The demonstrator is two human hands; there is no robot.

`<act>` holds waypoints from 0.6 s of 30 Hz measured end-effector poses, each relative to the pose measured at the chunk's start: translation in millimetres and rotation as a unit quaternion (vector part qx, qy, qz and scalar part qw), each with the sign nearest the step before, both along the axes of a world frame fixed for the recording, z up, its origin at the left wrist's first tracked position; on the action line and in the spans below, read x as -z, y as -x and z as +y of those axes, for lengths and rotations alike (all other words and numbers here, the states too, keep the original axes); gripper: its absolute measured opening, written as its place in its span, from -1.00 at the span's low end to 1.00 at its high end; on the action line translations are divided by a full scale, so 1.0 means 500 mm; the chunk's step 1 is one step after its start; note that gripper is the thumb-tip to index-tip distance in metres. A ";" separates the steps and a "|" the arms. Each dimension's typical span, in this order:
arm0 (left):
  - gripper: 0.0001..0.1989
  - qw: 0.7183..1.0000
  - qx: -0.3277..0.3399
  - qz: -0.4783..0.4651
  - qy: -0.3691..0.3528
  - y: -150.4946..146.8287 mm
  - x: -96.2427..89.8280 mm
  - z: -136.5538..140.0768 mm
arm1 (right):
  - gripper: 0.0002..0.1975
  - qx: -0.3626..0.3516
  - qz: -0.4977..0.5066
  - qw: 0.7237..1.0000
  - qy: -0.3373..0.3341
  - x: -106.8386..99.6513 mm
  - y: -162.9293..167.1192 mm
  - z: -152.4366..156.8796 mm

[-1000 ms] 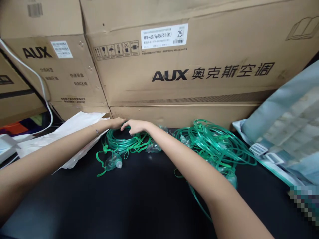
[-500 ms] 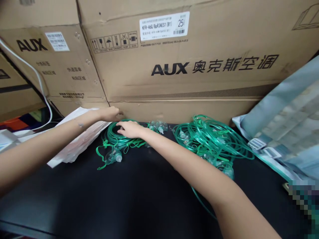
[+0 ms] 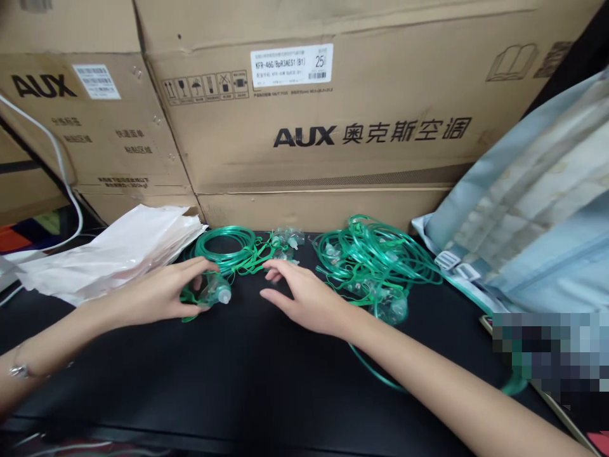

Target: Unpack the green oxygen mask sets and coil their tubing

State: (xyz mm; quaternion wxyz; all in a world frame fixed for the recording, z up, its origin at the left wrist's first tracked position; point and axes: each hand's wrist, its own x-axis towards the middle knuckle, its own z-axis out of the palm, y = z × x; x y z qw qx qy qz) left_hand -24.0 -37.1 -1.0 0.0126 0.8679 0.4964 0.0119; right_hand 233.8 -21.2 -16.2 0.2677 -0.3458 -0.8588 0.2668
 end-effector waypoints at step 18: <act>-0.86 0.969 0.055 -0.230 -0.065 -0.168 0.027 0.027 | -0.40 0.096 0.044 0.994 0.007 0.063 -0.047 -0.007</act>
